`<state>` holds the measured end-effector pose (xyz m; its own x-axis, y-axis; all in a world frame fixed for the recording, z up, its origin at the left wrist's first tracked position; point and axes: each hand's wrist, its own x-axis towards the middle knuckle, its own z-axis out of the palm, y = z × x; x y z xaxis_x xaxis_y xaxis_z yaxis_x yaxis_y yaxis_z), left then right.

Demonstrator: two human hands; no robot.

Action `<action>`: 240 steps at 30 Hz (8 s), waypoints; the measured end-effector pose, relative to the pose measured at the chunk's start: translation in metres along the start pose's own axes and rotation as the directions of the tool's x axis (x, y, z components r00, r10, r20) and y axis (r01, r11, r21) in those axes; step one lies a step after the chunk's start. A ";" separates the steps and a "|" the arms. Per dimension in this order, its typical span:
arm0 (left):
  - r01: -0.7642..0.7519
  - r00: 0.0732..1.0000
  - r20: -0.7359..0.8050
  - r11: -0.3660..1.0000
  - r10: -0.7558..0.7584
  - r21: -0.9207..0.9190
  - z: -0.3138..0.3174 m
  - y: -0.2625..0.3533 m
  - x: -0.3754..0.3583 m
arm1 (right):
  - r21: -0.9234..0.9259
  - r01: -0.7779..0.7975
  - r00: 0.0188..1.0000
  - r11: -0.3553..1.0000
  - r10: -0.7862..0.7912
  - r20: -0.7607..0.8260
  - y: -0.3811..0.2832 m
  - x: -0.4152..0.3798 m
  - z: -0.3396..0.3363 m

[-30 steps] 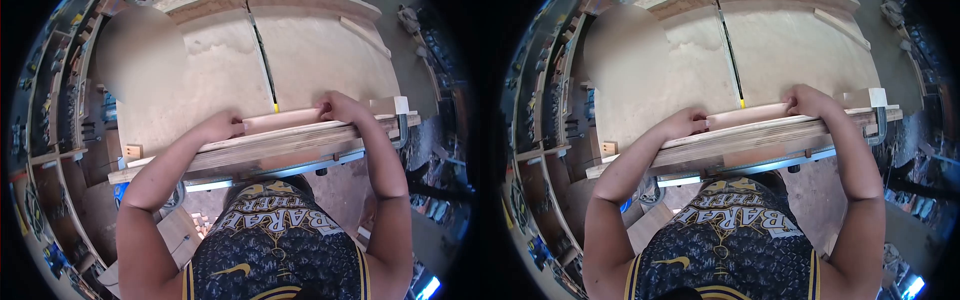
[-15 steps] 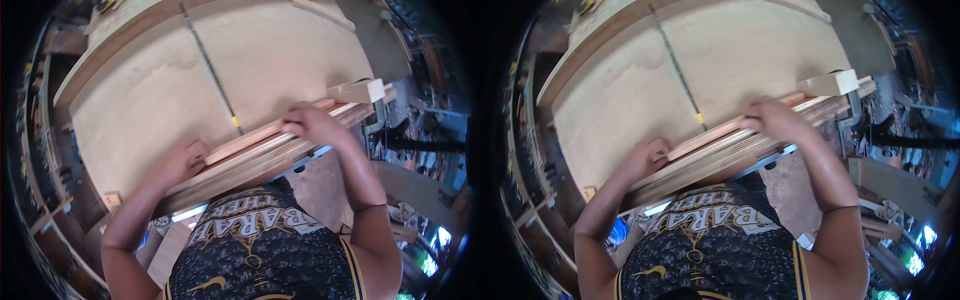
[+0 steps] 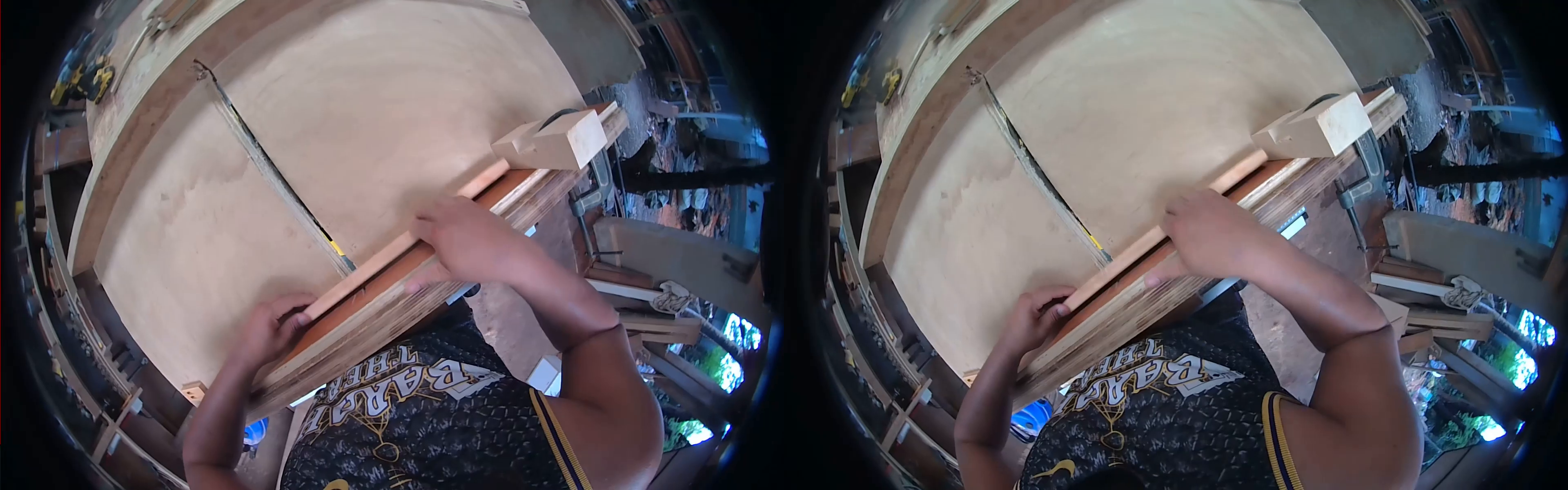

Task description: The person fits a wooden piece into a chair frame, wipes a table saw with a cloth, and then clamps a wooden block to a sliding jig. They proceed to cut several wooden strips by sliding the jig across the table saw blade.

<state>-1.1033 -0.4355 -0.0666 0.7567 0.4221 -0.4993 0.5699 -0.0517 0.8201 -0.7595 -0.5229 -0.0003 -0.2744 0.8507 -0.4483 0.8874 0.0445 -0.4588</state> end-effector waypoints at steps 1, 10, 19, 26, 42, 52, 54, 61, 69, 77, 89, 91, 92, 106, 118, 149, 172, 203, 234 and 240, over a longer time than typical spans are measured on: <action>0.125 0.991 -0.018 0.982 -0.129 -0.143 0.001 -0.002 0.001 | 0.006 -0.006 1.000 1.000 0.006 -0.013 0.003 0.001 0.003; 0.063 0.981 -0.194 0.983 -0.029 0.172 0.005 0.017 0.015 | -0.009 -0.232 0.952 0.973 0.229 0.202 0.018 0.019 -0.007; 0.082 0.996 -0.052 0.994 -0.078 0.074 0.013 0.028 -0.004 | -0.043 -0.183 0.958 0.982 0.188 0.217 0.020 0.006 -0.016; 0.025 1.000 0.008 0.983 -0.026 0.183 0.014 0.025 -0.002 | 0.059 -0.161 0.974 0.985 0.149 0.169 0.047 -0.005 -0.022; 0.401 0.884 -0.213 0.909 -0.416 -0.112 0.032 0.035 -0.009 | -0.046 0.101 0.983 0.994 -0.093 0.160 0.063 -0.015 -0.026; 0.474 0.773 -0.343 0.846 -0.533 -0.245 0.041 0.053 0.010 | -0.078 0.125 0.990 0.989 -0.129 -0.051 0.067 -0.020 -0.014; 0.448 0.774 -0.368 0.856 -0.516 -0.257 0.042 0.058 0.004 | -0.017 0.047 0.998 0.999 -0.048 -0.041 0.064 -0.017 -0.016; 0.018 0.512 -0.704 0.813 0.492 0.581 0.047 0.088 -0.055 | 0.213 0.157 0.982 0.965 -0.176 0.074 0.074 0.003 -0.020; -0.296 0.313 -0.786 0.841 0.533 0.453 0.061 0.036 -0.121 | -0.166 0.329 0.683 0.930 -0.356 -0.637 -0.031 -0.029 -0.006; -0.516 0.260 -0.947 0.856 0.186 0.027 0.050 -0.001 -0.134 | -0.329 0.366 0.529 0.871 -0.485 -0.696 -0.091 -0.029 0.005; -0.685 0.265 -0.951 0.725 0.158 -0.071 0.054 0.018 -0.132 | -0.349 0.294 0.510 0.890 -0.455 -0.730 -0.090 -0.017 0.009; -0.695 0.267 -0.947 0.716 0.179 -0.060 0.054 0.018 -0.127 | -0.327 0.308 0.543 0.894 -0.447 -0.711 -0.082 -0.013 0.005; -0.578 0.338 -0.935 0.808 0.108 -0.116 0.053 0.013 -0.124 | -0.302 0.321 0.576 0.897 -0.439 -0.690 -0.075 -0.014 0.002; 0.495 0.766 -0.517 0.863 -0.382 0.097 0.031 0.041 0.000 | -0.084 -0.136 0.988 0.987 0.141 0.064 0.036 0.033 0.002; 0.375 0.848 -0.417 0.926 -0.327 0.037 0.041 0.036 0.002 | -0.060 -0.043 0.964 0.997 0.057 0.260 0.065 -0.010 -0.038; 0.162 0.083 -0.863 0.847 0.499 0.506 0.247 0.176 0.122 | -0.025 0.294 0.888 0.955 -0.264 0.376 0.104 0.000 -0.032; -0.034 -0.081 -0.778 0.778 0.623 0.627 0.241 0.162 0.128 | 0.165 0.300 0.789 0.939 -0.342 0.511 0.114 0.006 -0.029; -0.889 0.116 -0.514 0.142 -0.850 -0.435 0.323 -0.168 0.072 | -0.003 0.189 0.897 0.982 -0.172 0.406 0.089 -0.021 -0.032; -0.139 -0.123 -0.767 0.755 0.629 0.641 0.305 0.177 0.072 | -0.053 0.182 0.899 0.982 -0.145 0.413 0.096 -0.021 -0.032; 0.142 -0.001 -0.786 0.778 0.618 0.611 0.217 0.191 0.144 | -0.117 0.261 0.884 0.958 -0.189 0.428 0.104 -0.007 -0.032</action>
<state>-0.8163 -0.5810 -0.0428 0.0993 0.6791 0.7273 0.7468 -0.5338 0.3966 -0.6529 -0.5073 -0.0202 -0.5686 0.5192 -0.6381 0.8219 0.3262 -0.4669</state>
